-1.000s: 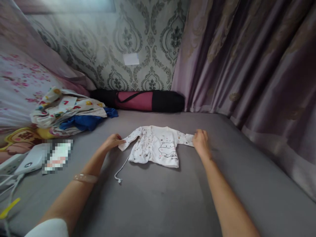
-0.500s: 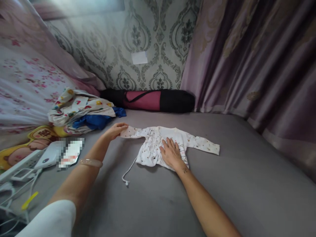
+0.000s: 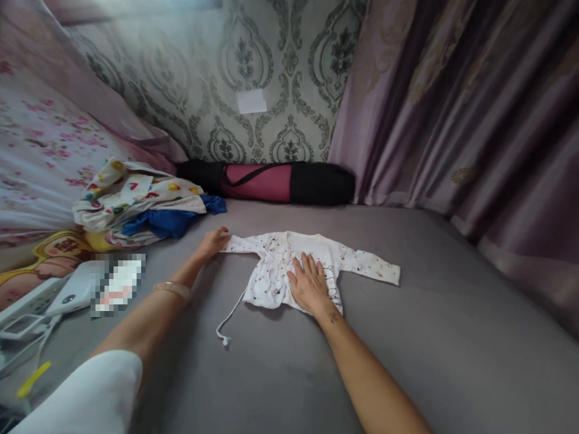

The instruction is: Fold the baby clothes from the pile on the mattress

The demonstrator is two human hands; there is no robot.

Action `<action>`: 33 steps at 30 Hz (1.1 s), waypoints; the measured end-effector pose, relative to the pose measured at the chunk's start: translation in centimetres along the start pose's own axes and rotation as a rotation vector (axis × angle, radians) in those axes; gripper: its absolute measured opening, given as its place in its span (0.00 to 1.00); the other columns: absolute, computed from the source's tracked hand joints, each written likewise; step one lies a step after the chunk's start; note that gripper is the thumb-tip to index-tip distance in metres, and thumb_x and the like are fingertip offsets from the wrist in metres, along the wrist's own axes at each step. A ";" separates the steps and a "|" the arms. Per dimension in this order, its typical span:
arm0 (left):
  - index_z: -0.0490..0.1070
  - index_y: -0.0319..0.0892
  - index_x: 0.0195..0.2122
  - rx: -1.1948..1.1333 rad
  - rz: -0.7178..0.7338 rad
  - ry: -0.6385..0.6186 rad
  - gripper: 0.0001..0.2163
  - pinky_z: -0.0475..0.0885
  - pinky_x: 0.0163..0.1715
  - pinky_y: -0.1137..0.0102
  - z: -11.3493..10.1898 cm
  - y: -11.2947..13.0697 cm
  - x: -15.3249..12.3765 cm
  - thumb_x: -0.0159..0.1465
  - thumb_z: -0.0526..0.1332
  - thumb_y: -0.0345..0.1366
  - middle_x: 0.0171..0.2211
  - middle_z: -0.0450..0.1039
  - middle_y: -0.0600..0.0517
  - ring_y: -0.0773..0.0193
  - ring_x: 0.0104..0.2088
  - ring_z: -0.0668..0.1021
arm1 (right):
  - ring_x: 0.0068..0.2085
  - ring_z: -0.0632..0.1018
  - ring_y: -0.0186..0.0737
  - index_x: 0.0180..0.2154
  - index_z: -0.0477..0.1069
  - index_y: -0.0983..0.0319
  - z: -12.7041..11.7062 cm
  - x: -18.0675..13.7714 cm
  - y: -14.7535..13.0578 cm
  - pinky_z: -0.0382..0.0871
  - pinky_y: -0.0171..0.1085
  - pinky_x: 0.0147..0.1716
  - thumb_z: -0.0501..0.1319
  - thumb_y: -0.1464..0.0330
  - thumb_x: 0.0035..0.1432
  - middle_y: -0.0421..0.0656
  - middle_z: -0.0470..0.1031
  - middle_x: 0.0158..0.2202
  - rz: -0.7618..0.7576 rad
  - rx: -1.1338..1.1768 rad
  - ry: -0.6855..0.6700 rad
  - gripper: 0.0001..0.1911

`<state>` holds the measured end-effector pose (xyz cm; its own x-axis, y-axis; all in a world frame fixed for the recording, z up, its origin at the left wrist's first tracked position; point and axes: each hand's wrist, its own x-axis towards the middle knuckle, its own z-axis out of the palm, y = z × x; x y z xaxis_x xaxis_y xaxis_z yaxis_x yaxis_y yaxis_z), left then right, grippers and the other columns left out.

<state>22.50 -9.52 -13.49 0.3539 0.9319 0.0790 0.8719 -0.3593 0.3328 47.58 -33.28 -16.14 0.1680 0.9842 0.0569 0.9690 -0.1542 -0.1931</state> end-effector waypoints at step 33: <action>0.74 0.38 0.35 -0.267 0.219 -0.350 0.08 0.65 0.30 0.74 3.3 15.1 -13.5 0.57 0.56 0.30 0.28 0.74 0.52 0.66 0.28 0.72 | 0.20 0.68 0.28 0.31 0.67 0.62 -6.6 -0.5 2.4 0.57 0.28 0.20 0.56 0.73 0.52 0.34 0.66 0.21 0.097 0.743 -0.340 0.02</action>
<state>31.98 -27.71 -12.70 0.6516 0.7471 -0.1318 0.6634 -0.4769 0.5766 50.97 -34.75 -10.13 0.0652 0.9606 -0.2702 0.5602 -0.2594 -0.7867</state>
